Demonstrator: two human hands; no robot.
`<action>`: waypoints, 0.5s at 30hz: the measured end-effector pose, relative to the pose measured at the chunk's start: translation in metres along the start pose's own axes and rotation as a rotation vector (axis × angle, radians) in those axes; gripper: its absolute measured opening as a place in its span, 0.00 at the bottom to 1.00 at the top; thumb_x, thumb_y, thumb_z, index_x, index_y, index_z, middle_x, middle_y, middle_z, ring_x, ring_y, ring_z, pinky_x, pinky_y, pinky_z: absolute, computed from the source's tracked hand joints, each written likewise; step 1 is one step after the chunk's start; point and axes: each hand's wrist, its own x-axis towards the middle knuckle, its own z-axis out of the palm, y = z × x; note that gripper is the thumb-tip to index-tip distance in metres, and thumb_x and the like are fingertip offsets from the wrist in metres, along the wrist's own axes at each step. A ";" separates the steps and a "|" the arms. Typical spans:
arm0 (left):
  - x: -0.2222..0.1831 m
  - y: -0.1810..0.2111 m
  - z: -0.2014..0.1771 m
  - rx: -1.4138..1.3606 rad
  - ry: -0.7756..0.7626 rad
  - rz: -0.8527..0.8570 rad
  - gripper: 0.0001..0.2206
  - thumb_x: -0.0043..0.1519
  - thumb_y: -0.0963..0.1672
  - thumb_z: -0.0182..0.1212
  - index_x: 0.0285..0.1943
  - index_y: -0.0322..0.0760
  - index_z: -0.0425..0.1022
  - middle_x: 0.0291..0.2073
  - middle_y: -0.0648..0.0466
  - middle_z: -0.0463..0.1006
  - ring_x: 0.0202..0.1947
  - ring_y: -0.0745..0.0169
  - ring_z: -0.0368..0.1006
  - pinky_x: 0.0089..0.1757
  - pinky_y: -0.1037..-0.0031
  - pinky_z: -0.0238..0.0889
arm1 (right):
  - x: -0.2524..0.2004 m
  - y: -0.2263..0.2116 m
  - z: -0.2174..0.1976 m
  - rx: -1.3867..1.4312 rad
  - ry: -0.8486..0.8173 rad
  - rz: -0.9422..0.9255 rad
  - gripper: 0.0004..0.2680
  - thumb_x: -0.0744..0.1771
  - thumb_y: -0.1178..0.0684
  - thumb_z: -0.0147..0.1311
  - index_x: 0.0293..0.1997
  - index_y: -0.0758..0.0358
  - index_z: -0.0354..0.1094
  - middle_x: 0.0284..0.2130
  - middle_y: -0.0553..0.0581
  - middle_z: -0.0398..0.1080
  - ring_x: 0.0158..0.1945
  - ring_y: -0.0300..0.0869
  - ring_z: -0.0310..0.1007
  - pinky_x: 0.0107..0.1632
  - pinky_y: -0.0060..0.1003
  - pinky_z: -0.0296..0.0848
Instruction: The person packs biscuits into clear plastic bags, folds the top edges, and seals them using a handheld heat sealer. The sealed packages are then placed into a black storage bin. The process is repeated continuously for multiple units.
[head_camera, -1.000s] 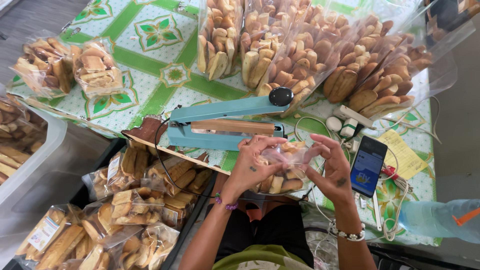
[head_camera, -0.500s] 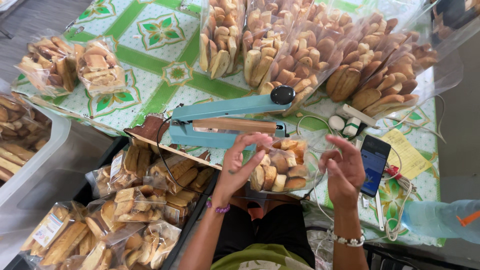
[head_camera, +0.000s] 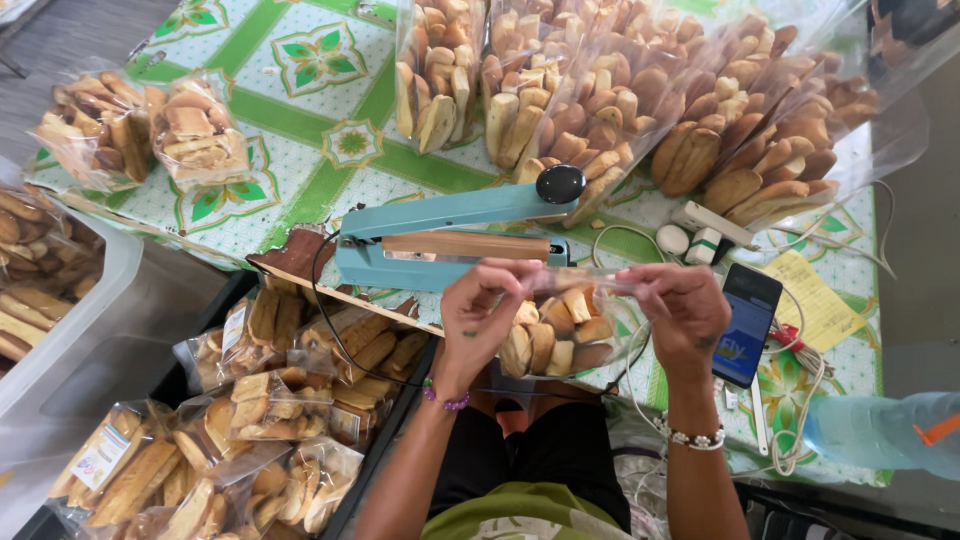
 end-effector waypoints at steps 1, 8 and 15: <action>0.000 0.003 -0.001 0.052 -0.054 0.036 0.09 0.65 0.33 0.59 0.49 0.35 0.78 0.54 0.45 0.79 0.56 0.57 0.79 0.58 0.68 0.75 | 0.001 -0.004 0.002 -0.012 -0.047 -0.039 0.04 0.71 0.66 0.55 0.47 0.67 0.68 0.51 0.68 0.74 0.53 0.46 0.78 0.62 0.43 0.78; -0.013 0.022 0.015 0.657 -0.072 0.247 0.17 0.54 0.36 0.68 0.54 0.29 0.79 0.54 0.44 0.79 0.54 0.54 0.77 0.53 0.68 0.72 | -0.012 -0.015 0.016 -0.358 -0.039 -0.095 0.09 0.66 0.61 0.61 0.50 0.71 0.75 0.53 0.64 0.71 0.57 0.47 0.74 0.60 0.39 0.73; -0.011 0.027 0.015 0.621 0.014 0.124 0.09 0.60 0.35 0.69 0.48 0.33 0.84 0.47 0.49 0.84 0.47 0.60 0.82 0.48 0.74 0.75 | -0.004 -0.003 0.002 -0.305 -0.041 0.017 0.06 0.65 0.60 0.65 0.42 0.70 0.77 0.45 0.59 0.75 0.55 0.45 0.71 0.58 0.37 0.70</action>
